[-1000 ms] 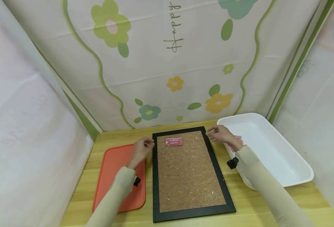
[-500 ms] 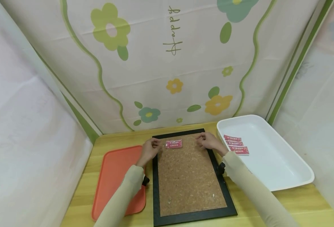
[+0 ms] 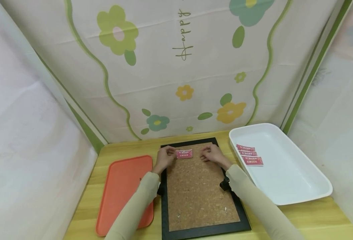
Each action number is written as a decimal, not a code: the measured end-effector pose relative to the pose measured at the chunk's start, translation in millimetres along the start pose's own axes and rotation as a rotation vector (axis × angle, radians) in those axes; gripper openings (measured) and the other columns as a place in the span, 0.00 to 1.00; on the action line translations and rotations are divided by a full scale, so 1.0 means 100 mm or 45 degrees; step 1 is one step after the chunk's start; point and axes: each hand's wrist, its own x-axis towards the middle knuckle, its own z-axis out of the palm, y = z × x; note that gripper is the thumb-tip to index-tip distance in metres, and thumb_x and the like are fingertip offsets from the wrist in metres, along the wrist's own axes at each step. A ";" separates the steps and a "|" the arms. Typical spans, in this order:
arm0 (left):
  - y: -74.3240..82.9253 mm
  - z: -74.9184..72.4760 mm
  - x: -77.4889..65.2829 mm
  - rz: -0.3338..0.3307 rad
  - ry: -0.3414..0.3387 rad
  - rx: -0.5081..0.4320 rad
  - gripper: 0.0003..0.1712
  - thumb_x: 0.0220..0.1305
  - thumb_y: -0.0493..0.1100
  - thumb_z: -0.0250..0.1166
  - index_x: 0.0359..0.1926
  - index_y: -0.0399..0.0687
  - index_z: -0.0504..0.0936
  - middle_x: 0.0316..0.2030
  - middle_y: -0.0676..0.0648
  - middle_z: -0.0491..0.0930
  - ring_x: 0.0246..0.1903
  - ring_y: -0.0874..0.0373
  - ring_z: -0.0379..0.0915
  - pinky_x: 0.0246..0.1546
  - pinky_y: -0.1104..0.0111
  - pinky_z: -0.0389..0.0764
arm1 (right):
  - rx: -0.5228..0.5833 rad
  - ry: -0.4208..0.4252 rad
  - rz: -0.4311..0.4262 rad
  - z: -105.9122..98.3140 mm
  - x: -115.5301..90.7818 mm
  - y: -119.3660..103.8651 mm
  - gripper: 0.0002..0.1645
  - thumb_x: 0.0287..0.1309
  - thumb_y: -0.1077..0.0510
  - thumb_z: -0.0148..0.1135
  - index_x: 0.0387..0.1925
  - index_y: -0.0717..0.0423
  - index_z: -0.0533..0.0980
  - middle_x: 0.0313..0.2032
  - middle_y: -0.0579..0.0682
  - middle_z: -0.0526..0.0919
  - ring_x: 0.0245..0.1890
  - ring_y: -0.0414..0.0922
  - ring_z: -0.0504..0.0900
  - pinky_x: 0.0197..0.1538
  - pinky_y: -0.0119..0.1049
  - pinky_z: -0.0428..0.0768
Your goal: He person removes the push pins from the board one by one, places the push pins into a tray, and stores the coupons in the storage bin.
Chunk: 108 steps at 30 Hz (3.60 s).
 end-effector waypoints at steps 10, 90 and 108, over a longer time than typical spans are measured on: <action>0.04 0.12 0.04 -0.073 -0.063 -0.019 0.14 0.70 0.33 0.64 0.54 0.37 0.85 0.49 0.37 0.87 0.49 0.45 0.85 0.52 0.55 0.87 | -0.018 0.017 -0.018 0.22 0.07 0.05 0.16 0.74 0.65 0.56 0.54 0.74 0.79 0.41 0.67 0.90 0.32 0.46 0.92 0.37 0.34 0.90; 0.06 0.40 0.42 -0.006 -0.076 0.302 0.05 0.66 0.30 0.67 0.38 0.42 0.87 0.36 0.43 0.87 0.35 0.54 0.82 0.37 0.65 0.83 | -0.143 0.269 0.013 0.61 0.22 -0.01 0.06 0.62 0.62 0.73 0.38 0.62 0.86 0.33 0.57 0.91 0.26 0.42 0.89 0.32 0.33 0.86; 0.04 0.33 0.32 0.025 -0.132 0.220 0.07 0.72 0.32 0.62 0.44 0.42 0.86 0.39 0.41 0.86 0.36 0.53 0.80 0.40 0.62 0.82 | -0.060 0.302 0.031 0.64 0.17 -0.03 0.06 0.64 0.62 0.70 0.40 0.61 0.86 0.34 0.57 0.92 0.28 0.41 0.89 0.32 0.32 0.86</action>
